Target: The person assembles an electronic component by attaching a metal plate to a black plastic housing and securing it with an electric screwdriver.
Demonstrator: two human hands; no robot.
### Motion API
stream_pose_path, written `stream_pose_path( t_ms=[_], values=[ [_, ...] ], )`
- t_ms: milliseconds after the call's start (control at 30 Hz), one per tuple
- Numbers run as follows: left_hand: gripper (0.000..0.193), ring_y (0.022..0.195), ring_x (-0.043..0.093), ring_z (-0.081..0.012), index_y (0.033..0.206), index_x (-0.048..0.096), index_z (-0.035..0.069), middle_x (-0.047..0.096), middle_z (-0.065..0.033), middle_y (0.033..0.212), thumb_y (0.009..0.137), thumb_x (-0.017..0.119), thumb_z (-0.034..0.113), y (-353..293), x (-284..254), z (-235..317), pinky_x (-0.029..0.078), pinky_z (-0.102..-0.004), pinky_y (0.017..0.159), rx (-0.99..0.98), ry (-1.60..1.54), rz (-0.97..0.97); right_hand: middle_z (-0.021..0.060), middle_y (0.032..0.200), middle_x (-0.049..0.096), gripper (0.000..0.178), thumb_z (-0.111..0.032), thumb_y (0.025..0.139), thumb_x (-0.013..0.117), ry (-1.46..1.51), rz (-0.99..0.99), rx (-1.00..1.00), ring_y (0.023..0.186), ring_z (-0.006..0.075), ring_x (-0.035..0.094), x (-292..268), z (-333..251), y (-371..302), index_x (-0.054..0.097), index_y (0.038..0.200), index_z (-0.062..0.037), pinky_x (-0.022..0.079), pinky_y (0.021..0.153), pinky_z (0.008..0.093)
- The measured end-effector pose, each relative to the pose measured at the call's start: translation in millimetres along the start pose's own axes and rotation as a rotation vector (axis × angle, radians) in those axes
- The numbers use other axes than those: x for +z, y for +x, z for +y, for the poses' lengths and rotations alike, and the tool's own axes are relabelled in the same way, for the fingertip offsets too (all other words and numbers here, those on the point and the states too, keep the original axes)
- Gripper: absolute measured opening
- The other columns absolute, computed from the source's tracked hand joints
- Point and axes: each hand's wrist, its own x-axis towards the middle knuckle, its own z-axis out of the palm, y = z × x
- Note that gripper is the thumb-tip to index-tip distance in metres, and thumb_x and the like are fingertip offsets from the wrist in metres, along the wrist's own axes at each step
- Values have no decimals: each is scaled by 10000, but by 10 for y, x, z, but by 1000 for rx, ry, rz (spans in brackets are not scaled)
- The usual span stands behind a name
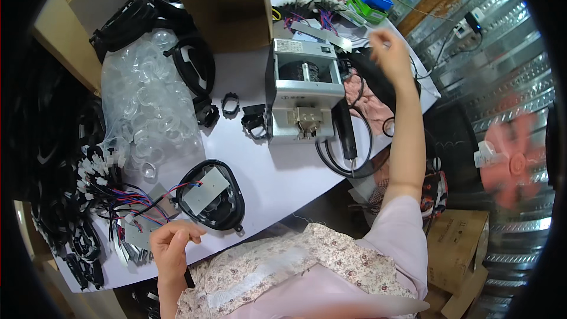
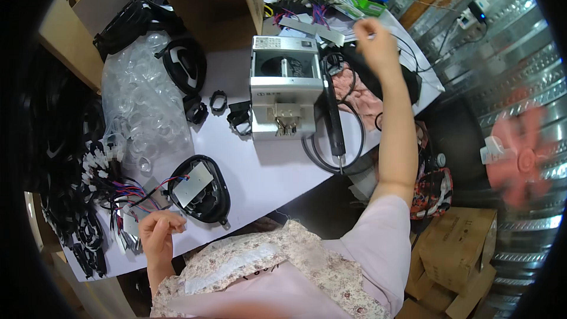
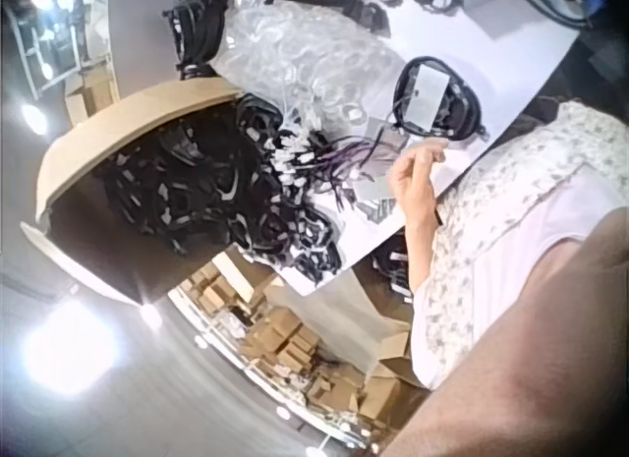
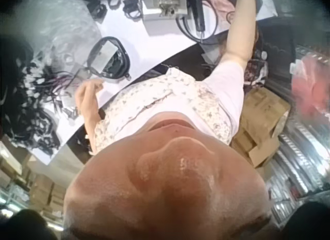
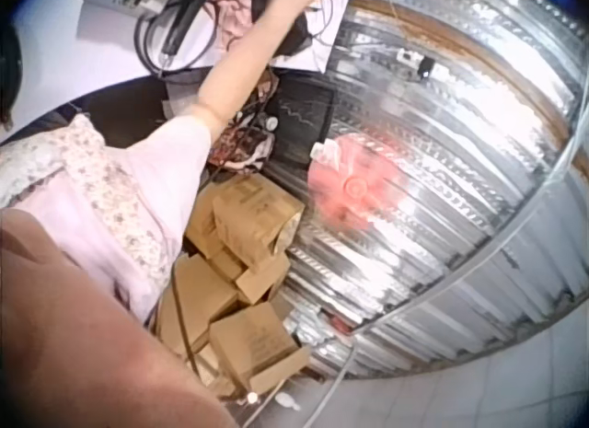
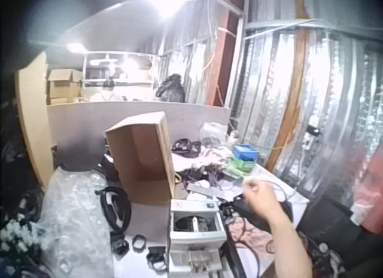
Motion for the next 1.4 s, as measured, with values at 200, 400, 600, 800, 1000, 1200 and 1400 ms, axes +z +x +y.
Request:
stream_pose_path(
  t_ms=[200,400,600,800,1000,1200,1400],
  values=[
    [199,730,637,-192,855,653,-44,694,-171,826,908,655,148,143,146,-42,506,-322,697,58,-26,-163,256,1201,645,529,-238,818,726,-490,-156,-338,1077,405,654,361,252,-1410,578,1266,1,517,929,471],
    [233,676,594,-186,842,534,1,646,-192,824,932,593,209,-11,156,27,470,-280,649,84,-78,-196,252,1196,638,596,-197,750,765,-459,-67,-123,1034,436,666,674,518,-1413,538,1270,-16,544,850,511],
    [258,676,587,-200,840,513,14,634,-193,797,948,591,234,-110,217,56,462,-290,636,71,-43,-240,125,978,691,510,-222,757,795,273,-193,39,894,260,692,448,658,-1316,634,1190,-7,548,786,411],
    [266,694,599,-191,843,554,-12,651,-175,806,1006,556,199,-114,390,0,489,-306,664,52,5,-204,58,938,611,316,-334,959,651,1691,-275,27,720,146,618,7,95,-1686,614,1111,-60,499,613,280],
    [210,782,627,-143,949,706,-47,724,-118,925,1003,617,136,19,821,-22,504,-274,718,68,300,-310,6,959,494,370,-262,955,642,1980,117,-167,646,102,503,6,-299,-2170,491,1264,-126,437,665,271],
    [91,767,615,-89,981,745,-19,736,-78,931,915,724,41,160,1197,-92,479,-229,692,30,383,-335,9,878,497,362,-347,1019,592,2002,98,-287,593,98,460,213,-604,-2501,453,1287,-146,380,617,266],
    [89,779,633,-90,976,745,-16,735,-73,914,903,737,37,230,1299,-186,493,-223,688,155,392,-359,88,902,574,416,-288,956,697,2044,130,-306,577,148,542,179,-655,-2598,452,1239,-106,457,564,277]
  ],
)
